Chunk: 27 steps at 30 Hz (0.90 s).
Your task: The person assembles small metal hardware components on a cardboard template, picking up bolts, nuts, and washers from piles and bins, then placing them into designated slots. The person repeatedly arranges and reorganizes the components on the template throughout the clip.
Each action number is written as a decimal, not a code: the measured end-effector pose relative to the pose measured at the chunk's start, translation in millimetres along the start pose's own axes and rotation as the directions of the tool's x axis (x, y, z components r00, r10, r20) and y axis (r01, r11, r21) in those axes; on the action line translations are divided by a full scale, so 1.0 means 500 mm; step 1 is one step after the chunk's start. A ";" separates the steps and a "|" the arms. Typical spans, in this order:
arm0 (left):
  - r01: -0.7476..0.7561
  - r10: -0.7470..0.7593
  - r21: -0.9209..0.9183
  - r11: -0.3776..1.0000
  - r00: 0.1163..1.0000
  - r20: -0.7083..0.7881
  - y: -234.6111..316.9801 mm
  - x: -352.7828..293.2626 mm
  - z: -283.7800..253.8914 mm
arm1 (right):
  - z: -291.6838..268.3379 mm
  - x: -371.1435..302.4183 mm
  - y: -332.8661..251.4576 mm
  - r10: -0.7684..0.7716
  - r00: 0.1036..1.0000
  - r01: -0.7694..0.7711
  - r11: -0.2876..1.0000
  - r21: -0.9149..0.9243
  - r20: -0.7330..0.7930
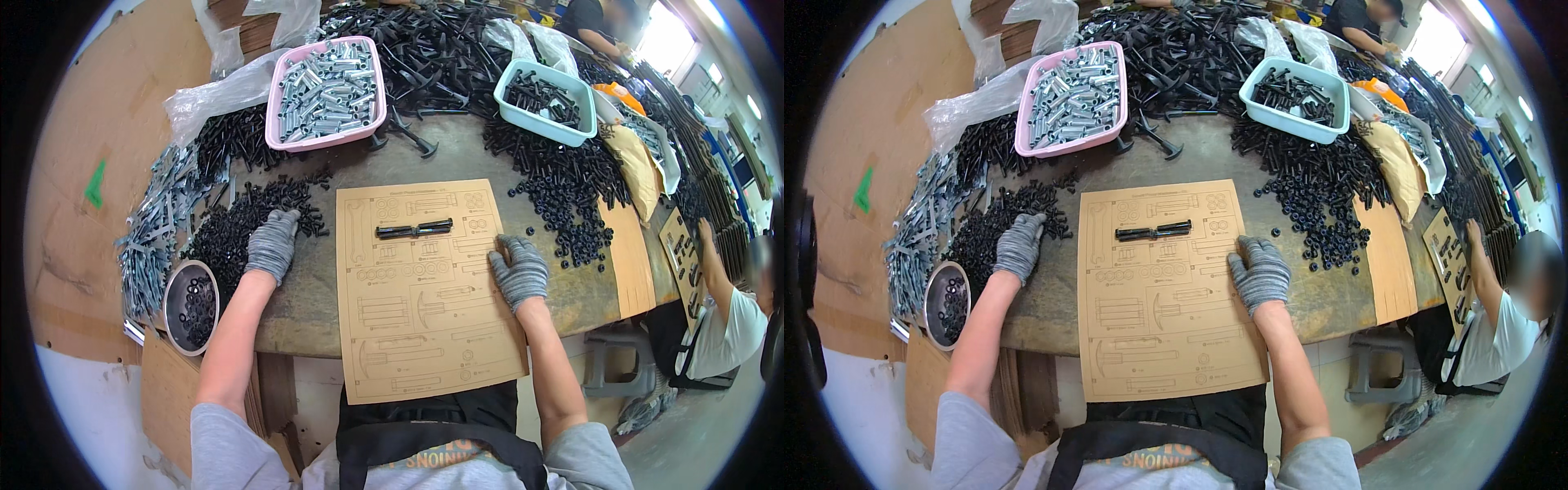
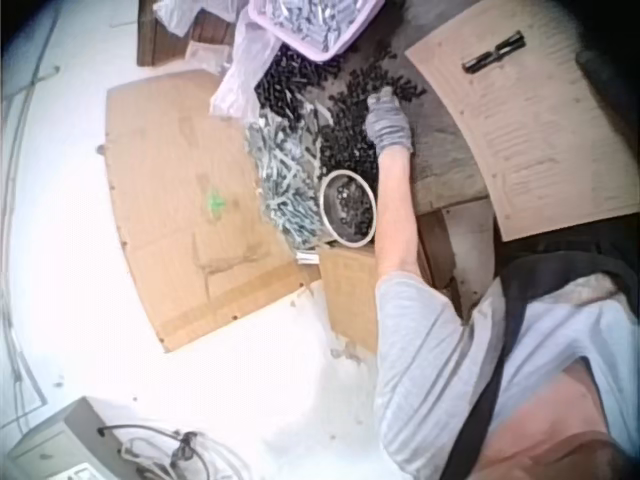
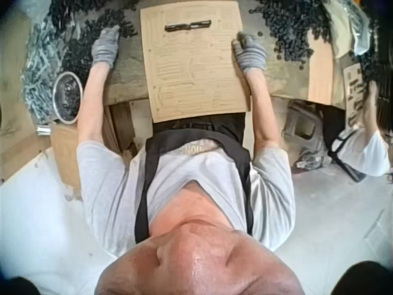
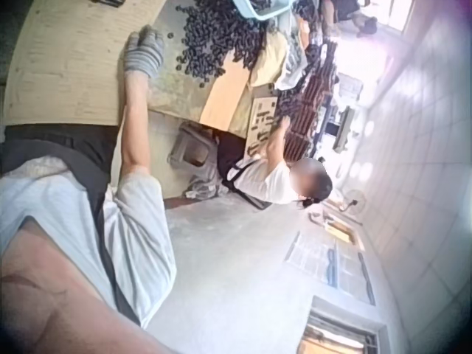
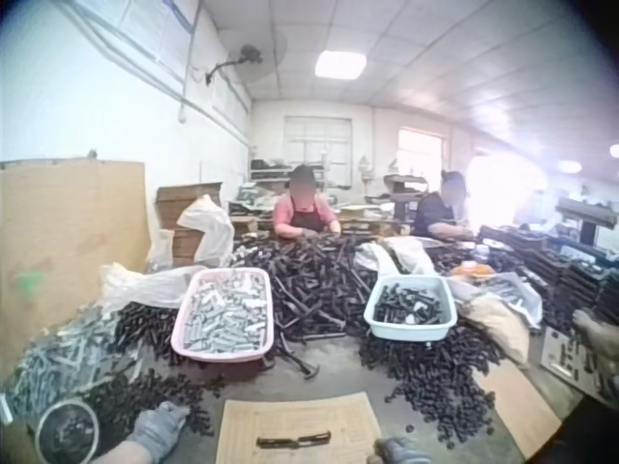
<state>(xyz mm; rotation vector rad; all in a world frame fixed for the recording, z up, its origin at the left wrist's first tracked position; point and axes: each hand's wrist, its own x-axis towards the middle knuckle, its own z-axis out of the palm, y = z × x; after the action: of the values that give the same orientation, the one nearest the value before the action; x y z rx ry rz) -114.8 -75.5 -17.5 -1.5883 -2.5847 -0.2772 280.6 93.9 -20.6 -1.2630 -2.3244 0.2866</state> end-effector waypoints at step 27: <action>-0.204 0.254 -0.422 0.883 0.965 0.065 0.335 -0.089 -0.002 | -0.002 0.080 -0.032 -0.285 0.953 0.300 0.938 0.175 -0.108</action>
<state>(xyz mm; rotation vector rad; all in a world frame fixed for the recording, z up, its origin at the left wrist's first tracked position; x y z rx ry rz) 54.7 -40.5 -6.8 -2.0869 -2.5017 -0.7744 250.9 118.5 -1.1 -0.8085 -2.3130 0.3398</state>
